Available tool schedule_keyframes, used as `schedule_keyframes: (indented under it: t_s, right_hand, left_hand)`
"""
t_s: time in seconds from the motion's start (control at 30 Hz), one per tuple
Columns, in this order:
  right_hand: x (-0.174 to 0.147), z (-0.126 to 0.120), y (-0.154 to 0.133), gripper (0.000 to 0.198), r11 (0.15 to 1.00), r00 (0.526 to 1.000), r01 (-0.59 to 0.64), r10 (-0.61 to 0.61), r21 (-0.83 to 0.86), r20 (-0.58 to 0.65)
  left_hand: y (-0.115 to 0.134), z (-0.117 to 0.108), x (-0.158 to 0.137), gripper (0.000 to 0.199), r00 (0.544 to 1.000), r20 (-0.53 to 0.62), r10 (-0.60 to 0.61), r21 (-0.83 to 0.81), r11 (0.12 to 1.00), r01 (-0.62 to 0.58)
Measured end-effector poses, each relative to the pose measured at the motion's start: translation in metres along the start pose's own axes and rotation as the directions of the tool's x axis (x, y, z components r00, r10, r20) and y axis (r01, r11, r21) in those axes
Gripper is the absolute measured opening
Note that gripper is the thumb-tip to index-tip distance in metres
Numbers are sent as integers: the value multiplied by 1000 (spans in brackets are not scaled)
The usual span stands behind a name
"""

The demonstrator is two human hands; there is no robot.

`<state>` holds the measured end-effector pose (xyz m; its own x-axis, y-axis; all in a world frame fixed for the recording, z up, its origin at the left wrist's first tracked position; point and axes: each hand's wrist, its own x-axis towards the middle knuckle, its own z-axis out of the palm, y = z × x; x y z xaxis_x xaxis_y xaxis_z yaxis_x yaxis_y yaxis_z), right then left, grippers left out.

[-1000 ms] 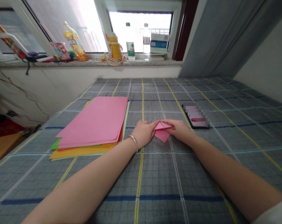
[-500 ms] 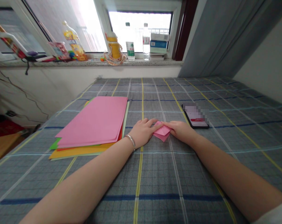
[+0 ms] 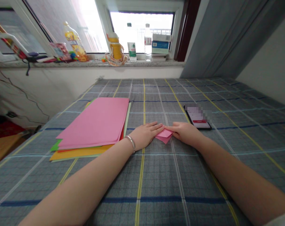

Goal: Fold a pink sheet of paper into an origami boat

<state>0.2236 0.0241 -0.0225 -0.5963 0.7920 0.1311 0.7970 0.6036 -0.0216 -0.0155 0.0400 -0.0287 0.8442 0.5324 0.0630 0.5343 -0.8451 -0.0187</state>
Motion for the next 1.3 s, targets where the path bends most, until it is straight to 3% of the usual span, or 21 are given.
schedule_keyframes:
  t_s: [0.17, 0.4, 0.6, 0.77, 1.07, 1.3]
  right_hand:
    - [-4, -6, -6, 42, 998, 999, -52, 52, -21, -14]
    - [-2, -3, 0, 39, 957, 990, -140, 132, 253, 51]
    - [1, 2, -8, 50, 969, 977, -211, 207, 126, 46]
    - [1, 1, -14, 56, 979, 979, -202, 201, 35, 43]
    - [2, -5, -23, 63, 969, 972, -210, 222, -129, 81]
    - [5, -12, -33, 57, 969, 986, -145, 159, -198, 58]
  left_hand:
    - [4, -9, -2, 46, 997, 67, 28, 30, 999, -30]
    - [-1, -9, -4, 46, 999, 25, 46, -59, 997, -45]
    - [7, -4, -3, 38, 991, -119, -54, -187, 982, 31]
    - [22, 5, 6, 36, 949, -243, -203, -244, 959, 143]
    - [39, 8, 12, 40, 943, -220, -250, -70, 968, 240]
    - [46, 0, 14, 44, 944, -187, -273, 42, 957, 286]
